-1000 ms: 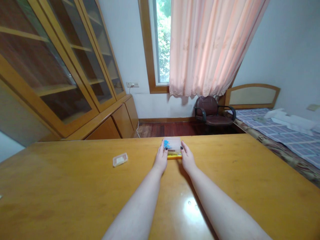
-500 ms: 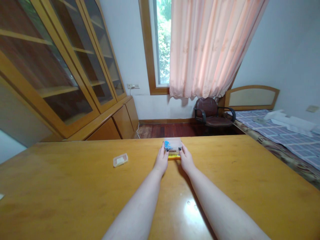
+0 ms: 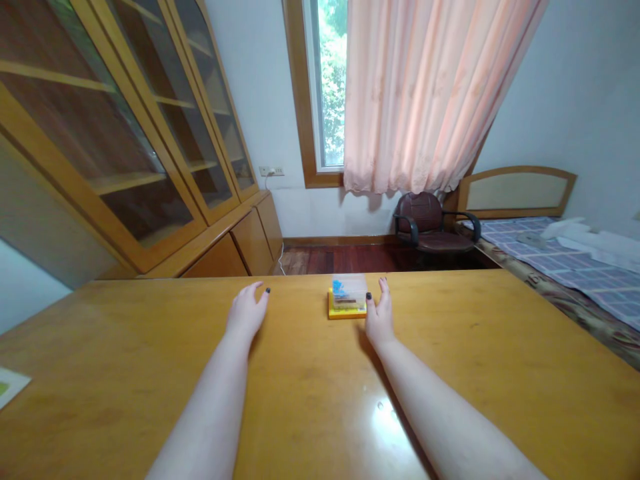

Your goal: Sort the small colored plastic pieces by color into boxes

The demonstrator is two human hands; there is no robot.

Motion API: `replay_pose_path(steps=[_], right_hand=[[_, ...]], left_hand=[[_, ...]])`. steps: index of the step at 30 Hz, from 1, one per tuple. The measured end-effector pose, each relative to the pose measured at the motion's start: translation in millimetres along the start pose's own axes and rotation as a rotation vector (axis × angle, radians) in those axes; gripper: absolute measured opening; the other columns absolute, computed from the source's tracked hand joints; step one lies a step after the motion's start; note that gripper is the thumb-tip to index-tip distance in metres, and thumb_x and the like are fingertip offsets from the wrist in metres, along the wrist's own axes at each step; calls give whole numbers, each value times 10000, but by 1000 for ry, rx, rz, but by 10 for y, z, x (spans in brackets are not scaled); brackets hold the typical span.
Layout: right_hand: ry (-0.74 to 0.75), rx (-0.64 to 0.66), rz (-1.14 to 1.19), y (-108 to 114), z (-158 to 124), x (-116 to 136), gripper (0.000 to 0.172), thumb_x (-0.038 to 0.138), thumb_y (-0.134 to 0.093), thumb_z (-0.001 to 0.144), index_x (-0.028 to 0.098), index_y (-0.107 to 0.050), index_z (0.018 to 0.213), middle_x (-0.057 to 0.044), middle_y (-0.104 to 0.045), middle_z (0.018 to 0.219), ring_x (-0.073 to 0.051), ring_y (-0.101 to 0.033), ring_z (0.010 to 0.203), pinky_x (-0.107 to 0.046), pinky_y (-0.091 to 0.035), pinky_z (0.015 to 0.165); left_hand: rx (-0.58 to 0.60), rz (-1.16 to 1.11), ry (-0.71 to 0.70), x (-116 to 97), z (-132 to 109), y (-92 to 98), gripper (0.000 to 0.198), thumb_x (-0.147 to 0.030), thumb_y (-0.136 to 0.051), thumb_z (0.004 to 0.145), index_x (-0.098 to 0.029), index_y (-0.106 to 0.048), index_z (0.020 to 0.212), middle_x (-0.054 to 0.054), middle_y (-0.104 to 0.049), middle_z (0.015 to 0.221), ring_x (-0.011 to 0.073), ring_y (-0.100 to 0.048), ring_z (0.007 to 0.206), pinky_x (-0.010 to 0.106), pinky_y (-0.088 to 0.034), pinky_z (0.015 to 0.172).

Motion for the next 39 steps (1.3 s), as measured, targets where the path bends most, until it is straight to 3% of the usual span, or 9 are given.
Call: replay_pose_path(steps=[3, 6, 9, 16, 20, 26, 30, 35, 39], right_hand=[[68, 14, -11, 7, -16, 90, 541, 368, -373, 874, 171, -243, 1361, -134, -238, 1440, -233, -202, 1331, -499, -140, 1075], [93, 33, -19, -3, -28, 129, 537, 370, -378, 872, 182, -250, 1358, -132, -262, 1430, -237, -214, 1326, -510, -147, 1071], [78, 30, -22, -11, -25, 111, 530, 372, -371, 874, 176, -257, 1354, -135, -278, 1421, -233, -222, 1323, -504, -154, 1071], [3, -3, 34, -10, 4, -19, 545, 414, -350, 874, 162, -268, 1350, -142, -277, 1421, -227, -234, 1319, -479, -159, 1073], [-65, -15, 53, -15, 8, -91, 552, 433, -340, 873, 139, -292, 1338, -157, -298, 1408, -216, -256, 1308, -450, -174, 1072], [-218, 9, 243, -109, 12, -294, 553, 460, -366, 851, 160, -335, 1314, -153, -372, 1367, -213, -361, 1255, -439, -248, 1043], [-353, -23, 369, -157, 20, -484, 550, 484, -372, 833, 169, -379, 1284, -147, -437, 1322, -207, -431, 1206, -428, -309, 1009], [-360, -43, 373, -192, 16, -591, 545, 494, -347, 835, 180, -407, 1276, -130, -510, 1261, -209, -496, 1147, -410, -373, 957], [-386, -34, 405, -240, 9, -587, 542, 484, -367, 832, 172, -405, 1274, -133, -521, 1249, -205, -503, 1139, -405, -379, 953]], left_hand=[[143, 351, 132, 513, -147, -21, 634, -434, -529, 742, -126, -408, 1283, 177, -329, 1393, 378, -262, 1278, 568, -210, 1002], [259, 427, 151, 753, -305, -105, 679, -439, -449, 794, -162, -244, 1380, 164, -215, 1447, 351, -220, 1308, 584, -194, 1004], [294, 457, 135, 795, -352, -141, 637, -380, -390, 830, -152, -202, 1394, 151, -238, 1443, 324, -224, 1313, 560, -214, 1012], [204, 359, 14, 739, -248, -107, 481, -365, -496, 764, -121, -485, 1178, 138, -541, 1203, 278, -486, 1123, 394, -377, 941], [100, 50, -22, 355, -207, -66, 490, -376, -554, 725, -140, -502, 1151, 103, -575, 1128, 229, -536, 1046, 336, -414, 914], [60, -265, -305, -890, -136, -126, 506, -298, -626, 683, -229, -514, 1171, 39, -546, 1186, 203, -492, 1118, 354, -350, 1006], [113, -382, -467, -1471, -162, -407, 497, -249, -658, 663, -237, -539, 1146, 39, -535, 1180, 204, -472, 1135, 365, -336, 1021], [161, -461, -473, -1600, -191, -824, 333, -202, -657, 656, -230, -610, 984, 44, -556, 1102, 212, -488, 1102, 374, -342, 1015], [209, -510, -440, -1524, -181, -954, 339, -198, -613, 697, -240, -605, 1033, 57, -482, 1242, 217, -431, 1185, 395, -284, 1054]])
Point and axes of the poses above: each hand's wrist, its own z-axis towards the middle knuckle, its own y-axis out of the back of the hand, x = y × z, the point moved 4 cm from there along z, towards the middle knuckle
